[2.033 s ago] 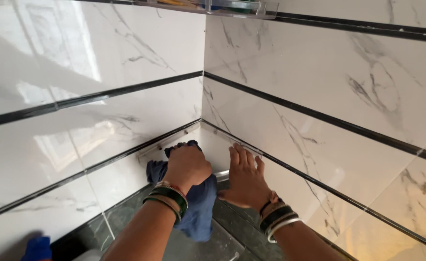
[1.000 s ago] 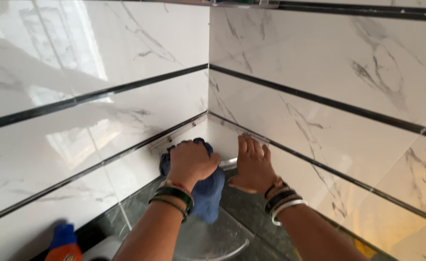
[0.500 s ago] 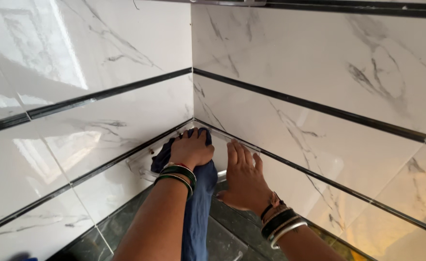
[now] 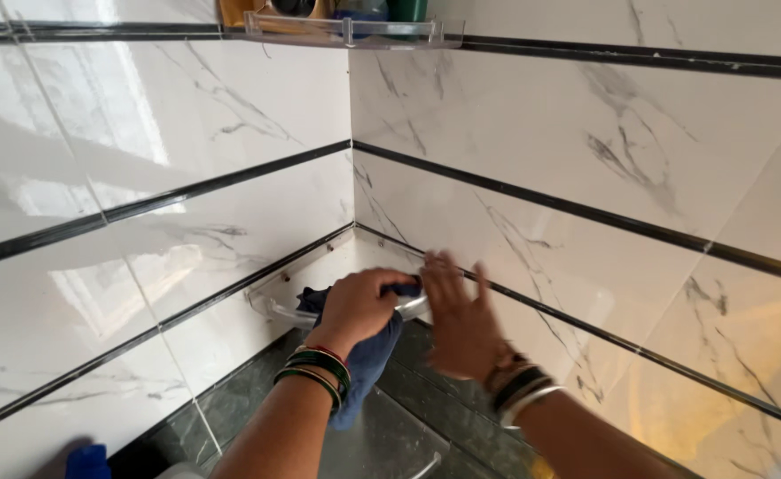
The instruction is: The person wipes a plastic corner shelf and the adjacent tiled wall with a cloth.
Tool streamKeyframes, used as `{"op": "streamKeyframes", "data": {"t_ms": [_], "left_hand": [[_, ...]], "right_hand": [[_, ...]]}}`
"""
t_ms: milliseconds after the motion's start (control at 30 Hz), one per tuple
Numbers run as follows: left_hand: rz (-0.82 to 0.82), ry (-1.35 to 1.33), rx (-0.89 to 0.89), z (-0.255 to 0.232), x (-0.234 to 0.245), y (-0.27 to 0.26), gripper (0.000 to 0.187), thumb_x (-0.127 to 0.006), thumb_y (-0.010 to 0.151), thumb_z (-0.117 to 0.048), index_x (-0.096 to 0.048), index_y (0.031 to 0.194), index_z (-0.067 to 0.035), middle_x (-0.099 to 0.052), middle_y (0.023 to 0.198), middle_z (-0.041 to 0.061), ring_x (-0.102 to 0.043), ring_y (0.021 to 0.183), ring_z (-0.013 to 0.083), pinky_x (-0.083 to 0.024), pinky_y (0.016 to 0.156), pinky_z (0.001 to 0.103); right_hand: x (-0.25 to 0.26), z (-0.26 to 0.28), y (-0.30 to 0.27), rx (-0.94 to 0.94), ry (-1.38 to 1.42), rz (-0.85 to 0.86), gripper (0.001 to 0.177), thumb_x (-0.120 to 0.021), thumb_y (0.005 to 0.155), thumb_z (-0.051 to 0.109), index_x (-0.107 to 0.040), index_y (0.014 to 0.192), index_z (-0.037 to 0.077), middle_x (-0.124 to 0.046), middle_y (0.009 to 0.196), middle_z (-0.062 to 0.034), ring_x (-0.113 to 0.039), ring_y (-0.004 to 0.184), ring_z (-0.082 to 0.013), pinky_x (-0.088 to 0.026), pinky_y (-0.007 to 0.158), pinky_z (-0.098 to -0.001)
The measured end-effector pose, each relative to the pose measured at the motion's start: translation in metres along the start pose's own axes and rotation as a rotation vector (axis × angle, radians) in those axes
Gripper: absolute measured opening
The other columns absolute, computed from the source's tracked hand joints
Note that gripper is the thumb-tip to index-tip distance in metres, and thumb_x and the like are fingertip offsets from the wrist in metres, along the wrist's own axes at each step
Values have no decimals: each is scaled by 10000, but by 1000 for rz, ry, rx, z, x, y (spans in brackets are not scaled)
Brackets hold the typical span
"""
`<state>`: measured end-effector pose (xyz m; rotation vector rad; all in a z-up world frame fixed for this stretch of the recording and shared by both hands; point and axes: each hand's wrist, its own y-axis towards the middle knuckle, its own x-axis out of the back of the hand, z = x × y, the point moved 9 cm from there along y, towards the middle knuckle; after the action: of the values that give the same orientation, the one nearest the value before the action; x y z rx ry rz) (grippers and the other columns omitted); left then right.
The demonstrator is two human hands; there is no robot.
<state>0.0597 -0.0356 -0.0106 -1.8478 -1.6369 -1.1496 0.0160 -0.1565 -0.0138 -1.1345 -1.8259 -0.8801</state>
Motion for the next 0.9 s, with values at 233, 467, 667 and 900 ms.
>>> {"op": "streamKeyframes", "data": {"t_ms": [233, 467, 667, 900], "left_hand": [[-343, 147, -453, -49, 6, -8, 505, -557, 873, -34, -671, 1321, -238, -635, 1396, -40, -534, 1266, 289, -515, 977, 468], [25, 322, 89, -12, -20, 41, 568, -335, 1000, -340, -362, 1553, -210, -337, 1633, -67, -383, 1383, 313, -384, 1083, 615], [161, 290, 81, -17, -31, 45, 626, -333, 993, -322, -264, 1593, -161, -317, 1633, -25, -413, 1343, 290, -368, 1097, 597], [12, 393, -308, -68, -41, 12, 593, -429, 939, -280, -434, 1524, -179, -434, 1577, -33, -472, 1263, 258, -424, 1029, 541]], "right_hand": [[41, -90, -25, 61, -685, -152, 1003, -447, 891, 726, -71, 1642, 177, 0, 1718, -36, 13, 1558, -243, -8, 1227, -545], [31, -100, -12, 204, -685, -145, 970, -235, 910, 757, -52, 1669, 183, 0, 1755, -53, 8, 1541, -254, 1, 1220, -541], [26, -100, -7, 206, -593, -214, 945, -215, 907, 729, -80, 1660, 175, -39, 1747, -59, -21, 1540, -271, -9, 1222, -559], [24, -99, -8, 207, -610, -266, 930, -213, 921, 718, -110, 1664, 169, -61, 1749, -69, -40, 1546, -287, -16, 1223, -567]]}}
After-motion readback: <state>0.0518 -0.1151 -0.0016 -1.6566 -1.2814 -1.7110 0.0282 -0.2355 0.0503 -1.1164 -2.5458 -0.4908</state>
